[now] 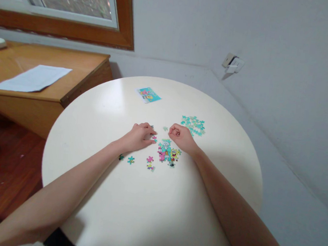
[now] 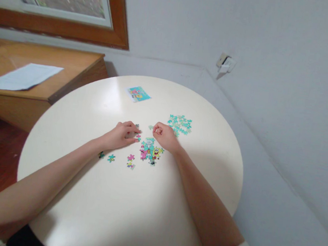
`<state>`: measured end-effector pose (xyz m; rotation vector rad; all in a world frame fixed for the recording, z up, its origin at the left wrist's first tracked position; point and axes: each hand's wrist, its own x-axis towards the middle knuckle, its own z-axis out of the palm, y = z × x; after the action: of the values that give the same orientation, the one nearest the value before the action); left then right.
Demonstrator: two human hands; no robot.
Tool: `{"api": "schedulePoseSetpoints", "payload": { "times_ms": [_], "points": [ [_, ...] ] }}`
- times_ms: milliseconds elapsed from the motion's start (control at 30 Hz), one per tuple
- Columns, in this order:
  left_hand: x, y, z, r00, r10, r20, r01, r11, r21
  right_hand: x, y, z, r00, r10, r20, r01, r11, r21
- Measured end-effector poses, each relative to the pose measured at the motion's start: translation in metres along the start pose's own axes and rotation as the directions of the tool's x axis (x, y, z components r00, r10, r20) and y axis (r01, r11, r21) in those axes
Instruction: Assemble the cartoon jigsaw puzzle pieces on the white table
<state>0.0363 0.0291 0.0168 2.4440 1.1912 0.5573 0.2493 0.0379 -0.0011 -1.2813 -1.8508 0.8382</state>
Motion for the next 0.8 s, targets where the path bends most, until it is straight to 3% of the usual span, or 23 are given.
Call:
{"api": "schedulePoseSetpoints", "payload": {
  "times_ms": [367,633,800],
  "points": [
    [-0.001,0.005,-0.006,0.997,0.036,0.064,-0.045,0.989,0.144,0.000,0.003,-0.001,1.000,-0.019,-0.006,0.019,0.999,-0.039],
    [-0.001,0.007,-0.007,0.998,0.052,0.034,-0.056,0.990,0.130,0.000,0.003,-0.001,1.000,-0.011,-0.005,0.011,1.000,-0.029],
    [-0.002,0.004,-0.011,0.990,0.102,0.098,-0.113,0.987,0.116,-0.001,0.002,-0.001,1.000,-0.012,0.000,0.012,1.000,-0.014]
  ]
}}
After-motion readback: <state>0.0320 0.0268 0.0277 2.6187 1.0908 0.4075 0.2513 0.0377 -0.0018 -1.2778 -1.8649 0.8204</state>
